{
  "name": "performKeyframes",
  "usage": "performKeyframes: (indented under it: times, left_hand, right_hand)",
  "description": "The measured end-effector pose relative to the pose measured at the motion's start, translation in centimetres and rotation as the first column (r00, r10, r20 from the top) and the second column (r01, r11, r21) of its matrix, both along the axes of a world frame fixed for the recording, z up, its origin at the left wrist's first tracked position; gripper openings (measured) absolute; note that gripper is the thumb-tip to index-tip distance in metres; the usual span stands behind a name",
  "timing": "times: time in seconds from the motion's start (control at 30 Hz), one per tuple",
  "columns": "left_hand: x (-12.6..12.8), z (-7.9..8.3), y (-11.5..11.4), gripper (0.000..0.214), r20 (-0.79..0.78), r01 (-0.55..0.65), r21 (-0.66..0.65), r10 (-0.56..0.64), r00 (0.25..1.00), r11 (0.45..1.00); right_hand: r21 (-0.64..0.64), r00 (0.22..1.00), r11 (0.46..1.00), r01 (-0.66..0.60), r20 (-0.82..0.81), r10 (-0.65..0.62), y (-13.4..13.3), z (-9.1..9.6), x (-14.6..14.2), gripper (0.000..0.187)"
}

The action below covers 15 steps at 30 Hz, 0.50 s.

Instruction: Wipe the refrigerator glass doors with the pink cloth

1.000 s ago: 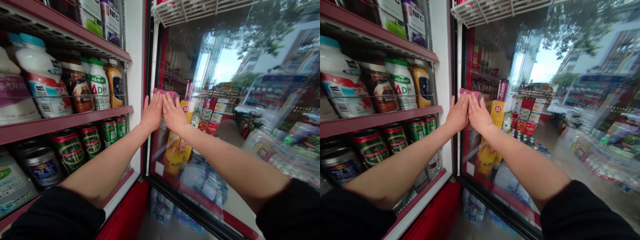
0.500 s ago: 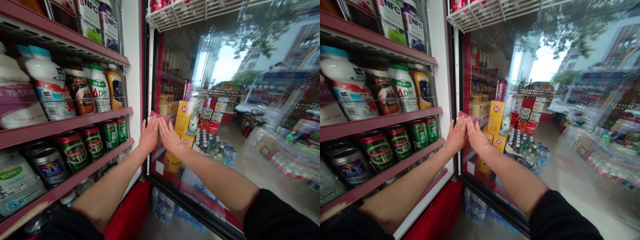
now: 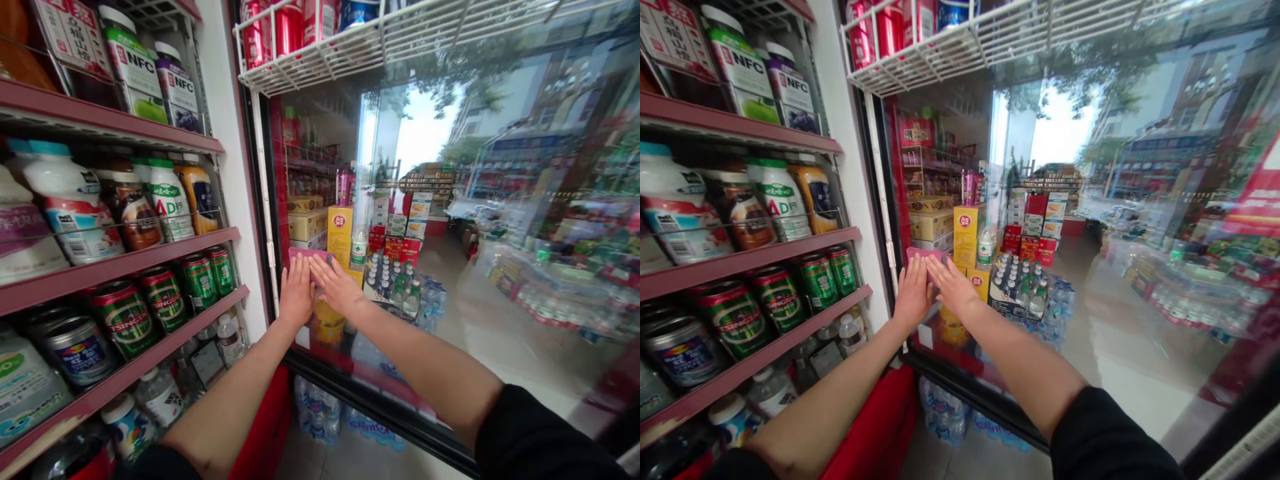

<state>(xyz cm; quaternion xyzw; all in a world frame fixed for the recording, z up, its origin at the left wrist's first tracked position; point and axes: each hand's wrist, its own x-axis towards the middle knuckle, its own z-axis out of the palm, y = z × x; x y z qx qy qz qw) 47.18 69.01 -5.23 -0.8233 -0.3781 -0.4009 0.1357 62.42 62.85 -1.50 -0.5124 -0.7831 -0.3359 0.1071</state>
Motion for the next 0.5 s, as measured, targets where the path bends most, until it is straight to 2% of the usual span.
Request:
performKeyframes:
  times: [0.23,0.5]
  left_hand:
    - [5.1,-1.0,-5.9,0.067,-0.004,-0.004,0.004,0.004,1.0,1.0]
    - [11.7,-1.1,-13.4,0.067,0.0,0.052,0.029,-0.053,0.999,0.998]
  right_hand:
    - [-0.028,0.995,0.996,0.09,0.04,-0.089,-6.7,-0.5,4.7,0.089]
    - [-0.006,0.992,0.992,0.123,0.003,-0.123,-15.3,-0.8,11.6,0.084]
